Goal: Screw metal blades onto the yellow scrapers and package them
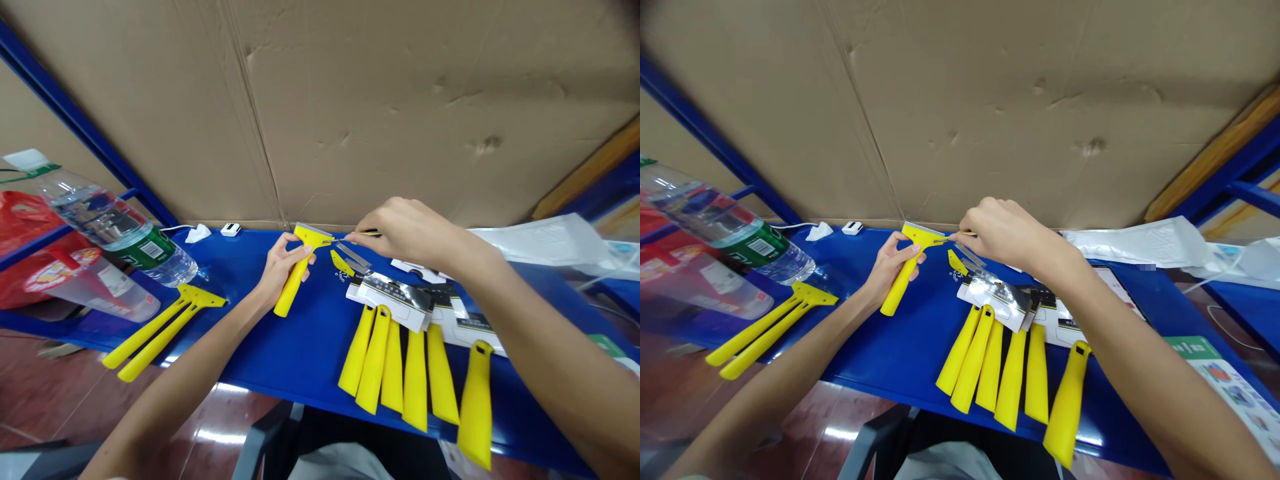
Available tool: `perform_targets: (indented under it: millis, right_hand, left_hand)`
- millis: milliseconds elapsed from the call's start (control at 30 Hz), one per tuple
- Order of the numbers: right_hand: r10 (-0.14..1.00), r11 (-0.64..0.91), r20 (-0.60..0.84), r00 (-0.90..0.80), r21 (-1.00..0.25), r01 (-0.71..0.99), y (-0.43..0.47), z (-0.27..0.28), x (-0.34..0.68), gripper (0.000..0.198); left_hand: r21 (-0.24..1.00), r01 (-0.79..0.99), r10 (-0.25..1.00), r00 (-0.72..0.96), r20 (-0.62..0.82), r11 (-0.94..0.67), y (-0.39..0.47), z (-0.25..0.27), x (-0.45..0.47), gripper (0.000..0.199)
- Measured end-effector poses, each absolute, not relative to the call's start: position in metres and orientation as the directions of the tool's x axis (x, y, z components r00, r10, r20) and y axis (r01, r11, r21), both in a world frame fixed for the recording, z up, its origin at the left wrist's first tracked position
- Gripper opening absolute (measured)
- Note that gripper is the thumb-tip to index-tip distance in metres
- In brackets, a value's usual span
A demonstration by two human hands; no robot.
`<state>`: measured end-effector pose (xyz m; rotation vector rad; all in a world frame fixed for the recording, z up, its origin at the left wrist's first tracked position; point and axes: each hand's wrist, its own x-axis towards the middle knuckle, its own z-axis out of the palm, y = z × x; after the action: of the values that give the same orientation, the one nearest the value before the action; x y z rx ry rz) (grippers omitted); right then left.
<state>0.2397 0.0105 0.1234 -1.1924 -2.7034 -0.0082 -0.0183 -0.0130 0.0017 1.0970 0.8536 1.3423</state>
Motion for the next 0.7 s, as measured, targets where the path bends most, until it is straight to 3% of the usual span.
perform_targets:
  millis: [200, 300, 500, 700]
  right_hand:
    - [0.703, 0.711, 0.188, -0.686, -0.137, 0.690, 0.018, 0.118, 0.244, 0.028]
    - [0.696, 0.717, 0.192, -0.692, -0.140, 0.683, 0.015, 0.121, 0.244, 0.011]
    - [0.745, 0.662, 0.154, -0.649, -0.053, 0.748, 0.008, 0.128, 0.241, 0.028]
    - [0.684, 0.727, 0.165, -0.710, -0.089, 0.680, 0.013, 0.123, 0.243, 0.019]
  left_hand:
    - [0.953, -0.297, 0.988, 0.112, 0.103, -0.066, -0.011, -0.005, -0.018, 0.049]
    - [0.951, -0.303, 0.990, 0.105, 0.099, -0.063, -0.011, -0.005, -0.017, 0.050]
    - [0.958, -0.284, 0.990, 0.123, 0.071, -0.034, -0.013, -0.005, -0.015, 0.053]
    - [0.942, -0.333, 0.993, 0.088, 0.077, -0.043, -0.010, -0.006, -0.016, 0.053]
